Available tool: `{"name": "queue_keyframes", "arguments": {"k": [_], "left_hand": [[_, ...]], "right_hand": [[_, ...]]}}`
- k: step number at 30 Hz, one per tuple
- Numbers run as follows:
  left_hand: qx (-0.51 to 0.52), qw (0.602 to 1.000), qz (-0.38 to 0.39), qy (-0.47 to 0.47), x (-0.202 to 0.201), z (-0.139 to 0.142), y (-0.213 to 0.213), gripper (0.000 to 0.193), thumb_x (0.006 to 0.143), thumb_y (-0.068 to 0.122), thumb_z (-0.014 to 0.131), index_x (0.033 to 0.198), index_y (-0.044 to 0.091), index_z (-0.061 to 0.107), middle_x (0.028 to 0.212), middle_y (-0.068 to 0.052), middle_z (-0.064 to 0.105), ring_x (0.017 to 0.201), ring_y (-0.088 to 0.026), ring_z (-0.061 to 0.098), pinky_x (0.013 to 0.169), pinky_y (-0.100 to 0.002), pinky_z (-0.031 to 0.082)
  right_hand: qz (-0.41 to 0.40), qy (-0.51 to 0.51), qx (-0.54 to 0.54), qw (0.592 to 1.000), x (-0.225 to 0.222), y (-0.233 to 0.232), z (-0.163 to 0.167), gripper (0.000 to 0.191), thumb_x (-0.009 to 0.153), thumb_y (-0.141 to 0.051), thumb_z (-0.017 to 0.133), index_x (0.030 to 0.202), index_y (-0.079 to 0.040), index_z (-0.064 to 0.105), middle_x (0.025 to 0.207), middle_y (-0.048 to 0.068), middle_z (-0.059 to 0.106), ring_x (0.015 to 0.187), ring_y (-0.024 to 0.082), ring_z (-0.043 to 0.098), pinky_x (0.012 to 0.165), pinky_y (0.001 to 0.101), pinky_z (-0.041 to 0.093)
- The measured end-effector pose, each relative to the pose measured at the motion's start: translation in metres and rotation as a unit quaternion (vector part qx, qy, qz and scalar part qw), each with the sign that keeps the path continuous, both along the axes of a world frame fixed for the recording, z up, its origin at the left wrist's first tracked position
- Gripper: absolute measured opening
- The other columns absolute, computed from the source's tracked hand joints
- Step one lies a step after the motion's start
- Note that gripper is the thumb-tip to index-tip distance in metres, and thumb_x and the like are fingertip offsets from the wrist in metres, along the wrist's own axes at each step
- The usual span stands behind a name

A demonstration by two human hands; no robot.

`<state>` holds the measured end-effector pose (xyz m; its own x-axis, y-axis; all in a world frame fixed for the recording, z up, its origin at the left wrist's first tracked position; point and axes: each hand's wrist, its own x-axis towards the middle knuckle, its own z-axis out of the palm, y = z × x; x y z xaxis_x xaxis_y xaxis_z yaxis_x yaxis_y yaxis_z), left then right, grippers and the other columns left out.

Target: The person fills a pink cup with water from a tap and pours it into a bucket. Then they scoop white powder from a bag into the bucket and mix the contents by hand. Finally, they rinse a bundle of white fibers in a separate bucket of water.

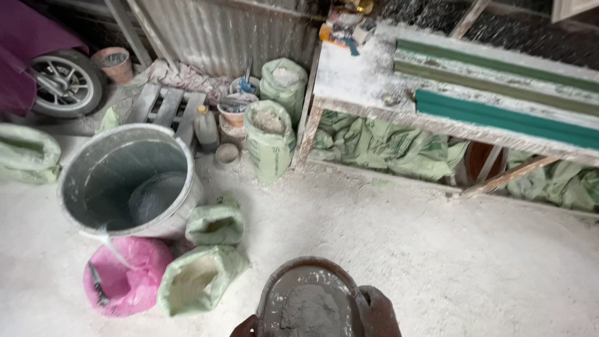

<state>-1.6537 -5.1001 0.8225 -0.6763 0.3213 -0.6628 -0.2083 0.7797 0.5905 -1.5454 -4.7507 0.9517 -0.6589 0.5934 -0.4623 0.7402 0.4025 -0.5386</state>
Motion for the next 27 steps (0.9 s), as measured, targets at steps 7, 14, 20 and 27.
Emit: {"name": "queue_keyframes", "arguments": {"k": [7,14,20,27], "left_hand": [[0.241,0.948,0.173,-0.114,-0.079,0.149,0.098,0.019,0.091,0.018,0.067,0.094,0.003,0.057,0.063,-0.014,0.068,0.05,-0.022,0.066,0.048,-0.037,0.052],[0.257,0.947,0.193,-0.029,-0.244,0.291,0.243,0.02,0.094,0.015,0.069,0.094,0.0,0.056,0.062,-0.012,0.065,0.046,-0.019,0.064,0.042,-0.032,0.048],[0.32,0.908,0.271,-0.001,-0.355,0.316,0.333,0.011,0.093,0.015,0.062,0.098,0.006,0.058,0.068,-0.009,0.068,0.046,-0.018,0.063,0.041,-0.031,0.044],[0.299,0.861,0.406,0.062,-0.482,0.276,0.489,0.015,0.094,0.013,0.063,0.097,-0.002,0.059,0.067,-0.01,0.064,0.047,-0.018,0.063,0.043,-0.031,0.048]], "right_hand": [[0.066,0.078,0.006,0.995,-0.138,0.097,0.121,0.031,0.099,-0.025,0.054,0.109,-0.002,0.073,0.092,0.019,0.078,0.083,0.031,0.073,0.078,0.0415,0.059],[0.158,0.236,0.093,0.954,-0.327,0.226,0.179,0.028,0.092,-0.023,0.063,0.105,-0.002,0.075,0.096,0.016,0.077,0.084,0.022,0.072,0.078,0.0385,0.056],[0.211,0.149,0.047,0.965,-0.495,0.348,0.161,0.032,0.09,-0.021,0.062,0.116,-0.003,0.072,0.087,0.017,0.078,0.071,0.026,0.073,0.066,0.0412,0.058],[0.374,0.164,0.062,0.911,-0.734,0.517,0.079,0.037,0.086,-0.02,0.066,0.121,-0.009,0.073,0.088,0.015,0.079,0.078,0.024,0.074,0.074,0.0389,0.057]]}}
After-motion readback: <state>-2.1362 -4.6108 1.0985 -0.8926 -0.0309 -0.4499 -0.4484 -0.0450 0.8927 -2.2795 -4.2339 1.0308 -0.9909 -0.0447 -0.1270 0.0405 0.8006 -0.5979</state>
